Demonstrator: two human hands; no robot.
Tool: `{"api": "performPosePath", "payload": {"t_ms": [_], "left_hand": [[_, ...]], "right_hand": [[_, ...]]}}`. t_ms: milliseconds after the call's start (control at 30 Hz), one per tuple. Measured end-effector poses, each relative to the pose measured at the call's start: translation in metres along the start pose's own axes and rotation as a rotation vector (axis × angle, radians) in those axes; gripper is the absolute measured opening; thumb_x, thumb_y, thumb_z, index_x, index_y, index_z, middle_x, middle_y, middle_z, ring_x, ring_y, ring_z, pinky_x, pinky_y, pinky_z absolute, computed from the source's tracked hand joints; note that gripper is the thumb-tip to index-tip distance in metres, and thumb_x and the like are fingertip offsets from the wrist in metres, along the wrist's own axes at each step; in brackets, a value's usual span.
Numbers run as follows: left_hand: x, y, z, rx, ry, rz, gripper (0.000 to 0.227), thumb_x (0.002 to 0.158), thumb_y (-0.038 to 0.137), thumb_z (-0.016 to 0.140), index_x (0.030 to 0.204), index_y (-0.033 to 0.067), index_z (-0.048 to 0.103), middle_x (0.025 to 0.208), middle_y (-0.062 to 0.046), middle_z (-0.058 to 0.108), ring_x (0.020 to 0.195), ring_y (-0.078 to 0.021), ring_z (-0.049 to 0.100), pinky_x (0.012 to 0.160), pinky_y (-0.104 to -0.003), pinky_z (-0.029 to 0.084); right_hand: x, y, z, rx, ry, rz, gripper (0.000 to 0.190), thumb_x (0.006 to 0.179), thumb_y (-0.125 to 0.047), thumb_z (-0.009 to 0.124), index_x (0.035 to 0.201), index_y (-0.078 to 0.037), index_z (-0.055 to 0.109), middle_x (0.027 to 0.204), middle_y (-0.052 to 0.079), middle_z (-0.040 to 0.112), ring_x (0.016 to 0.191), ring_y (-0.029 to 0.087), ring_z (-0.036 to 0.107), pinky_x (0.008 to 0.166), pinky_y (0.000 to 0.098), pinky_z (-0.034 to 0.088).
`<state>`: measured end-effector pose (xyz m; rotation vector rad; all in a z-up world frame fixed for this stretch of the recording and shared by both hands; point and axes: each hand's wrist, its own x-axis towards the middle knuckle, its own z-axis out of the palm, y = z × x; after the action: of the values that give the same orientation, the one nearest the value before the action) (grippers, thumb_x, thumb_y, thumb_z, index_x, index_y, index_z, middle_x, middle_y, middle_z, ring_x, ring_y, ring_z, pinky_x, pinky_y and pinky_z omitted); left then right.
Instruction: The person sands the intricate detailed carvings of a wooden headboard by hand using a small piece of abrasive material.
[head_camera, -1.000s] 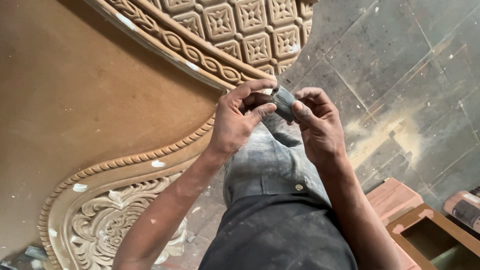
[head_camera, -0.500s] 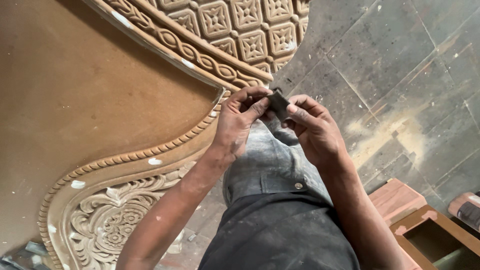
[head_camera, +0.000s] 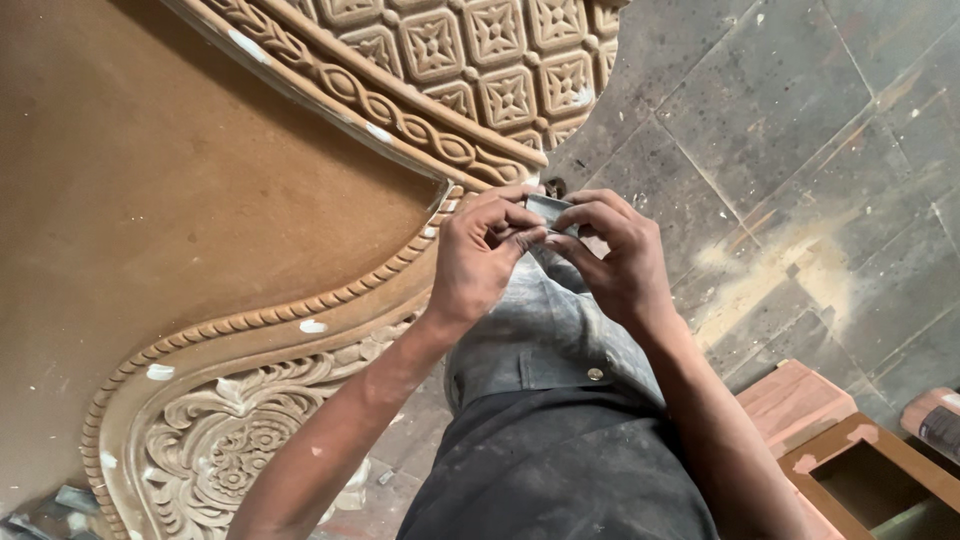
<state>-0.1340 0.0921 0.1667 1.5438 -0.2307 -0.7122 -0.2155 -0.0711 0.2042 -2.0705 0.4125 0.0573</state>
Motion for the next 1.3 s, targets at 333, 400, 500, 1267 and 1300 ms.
{"api": "performPosePath", "payload": {"t_ms": [333,400,500,1267,1300], "left_hand": [[0.002,-0.007,-0.009,0.020,0.041,0.029,0.019,0.085,0.001,0.083,0.102,0.0033,0.076,0.096,-0.003,0.077,0.085,-0.0071,0.070,0.077,-0.024,0.057],[0.003,-0.013,-0.009,-0.137,0.019,-0.006,0.025,0.088,-0.003,0.080,0.110,0.0034,0.071,0.100,-0.002,0.074,0.091,-0.0060,0.067,0.081,-0.022,0.057],[0.005,-0.023,-0.007,-0.310,0.022,-0.010,0.030,0.091,-0.009,0.077,0.116,0.0027,0.065,0.106,-0.001,0.069,0.099,-0.0071,0.066,0.089,-0.022,0.057],[0.034,-0.063,-0.040,-0.482,-0.093,-0.132,0.026,0.087,-0.014,0.076,0.104,0.0014,0.063,0.095,-0.004,0.073,0.092,-0.0111,0.073,0.084,-0.027,0.064],[0.035,-0.064,-0.039,-0.474,-0.097,-0.119,0.025,0.087,-0.014,0.076,0.104,0.0007,0.063,0.097,-0.004,0.072,0.093,-0.0113,0.073,0.085,-0.027,0.064]], "right_hand": [[0.011,0.003,0.016,0.160,0.067,0.096,0.027,0.087,-0.001,0.081,0.107,0.001,0.063,0.094,0.007,0.073,0.087,0.011,0.072,0.077,0.0262,0.059],[0.013,0.006,0.018,0.265,0.062,0.163,0.030,0.088,0.000,0.079,0.113,0.001,0.063,0.096,0.006,0.073,0.088,0.009,0.070,0.077,0.0242,0.059],[0.014,0.010,0.022,0.388,0.020,0.222,0.028,0.091,0.003,0.075,0.117,0.002,0.067,0.100,0.006,0.073,0.090,0.008,0.068,0.080,0.0232,0.058],[0.022,0.032,0.049,0.860,-0.051,0.391,0.019,0.095,-0.003,0.073,0.113,0.002,0.070,0.105,0.004,0.074,0.097,0.008,0.068,0.088,0.0239,0.055],[0.022,0.034,0.048,0.849,-0.050,0.365,0.018,0.096,-0.003,0.073,0.113,0.002,0.070,0.105,0.004,0.073,0.097,0.008,0.067,0.087,0.0237,0.055]]}}
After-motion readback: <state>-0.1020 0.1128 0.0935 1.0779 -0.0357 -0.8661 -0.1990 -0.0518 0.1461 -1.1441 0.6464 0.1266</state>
